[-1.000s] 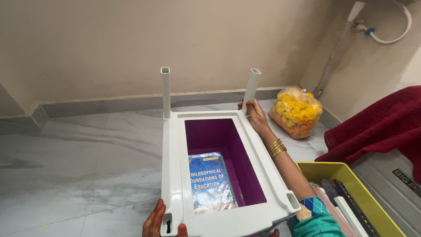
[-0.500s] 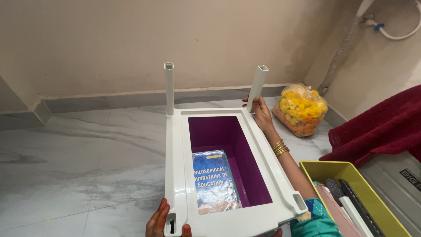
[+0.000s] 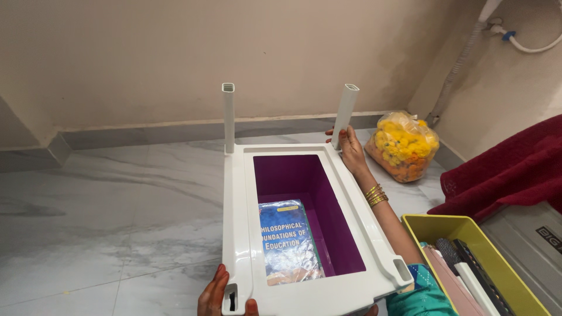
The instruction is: The person assembles a modular storage unit by inserting white plastic legs into a white frame and stacking colored storage bins. The person removes a pink bin containing a book, then inserts legs into the frame and places a blue bin inside. The person repeats the process with a second frame and blue bin.
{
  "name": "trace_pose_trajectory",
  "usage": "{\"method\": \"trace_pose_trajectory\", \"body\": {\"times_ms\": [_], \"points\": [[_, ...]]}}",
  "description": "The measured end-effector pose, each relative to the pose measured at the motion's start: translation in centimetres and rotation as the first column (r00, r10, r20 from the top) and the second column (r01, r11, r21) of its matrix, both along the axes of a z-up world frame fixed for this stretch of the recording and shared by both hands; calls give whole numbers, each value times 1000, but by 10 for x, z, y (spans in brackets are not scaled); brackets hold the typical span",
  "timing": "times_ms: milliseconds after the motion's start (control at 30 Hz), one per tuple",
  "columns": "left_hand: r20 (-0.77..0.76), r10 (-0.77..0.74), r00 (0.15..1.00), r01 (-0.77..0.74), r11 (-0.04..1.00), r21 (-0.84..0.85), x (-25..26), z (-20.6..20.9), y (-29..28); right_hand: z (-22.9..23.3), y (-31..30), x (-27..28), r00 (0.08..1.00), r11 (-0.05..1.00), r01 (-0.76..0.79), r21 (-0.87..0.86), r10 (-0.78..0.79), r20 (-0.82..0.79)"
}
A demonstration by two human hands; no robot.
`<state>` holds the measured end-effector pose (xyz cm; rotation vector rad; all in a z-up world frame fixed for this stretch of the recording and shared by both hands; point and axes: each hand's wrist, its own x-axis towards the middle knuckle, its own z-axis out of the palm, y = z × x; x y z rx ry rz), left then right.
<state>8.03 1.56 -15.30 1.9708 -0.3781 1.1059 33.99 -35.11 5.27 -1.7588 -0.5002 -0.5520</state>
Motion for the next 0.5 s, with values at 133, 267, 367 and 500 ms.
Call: {"method": "trace_pose_trajectory", "body": {"times_ms": [133,267,367,500], "points": [[4,16,1000,-16,999,-32,-3,7,-5,4,-2,1,996,992,71,-100,-76,-42],[17,23,1000,-20,988,-150,-9,26,-13,5,1,4,999,999,33,-36,-33,1],[28,14,1000,-9,983,-186,-17,44,-14,4,0,-1,998,998,45,-46,-43,35],[22,-19,1000,24,966,-256,-28,71,-16,10,-3,-11,950,929,267,-256,-210,231]]}}
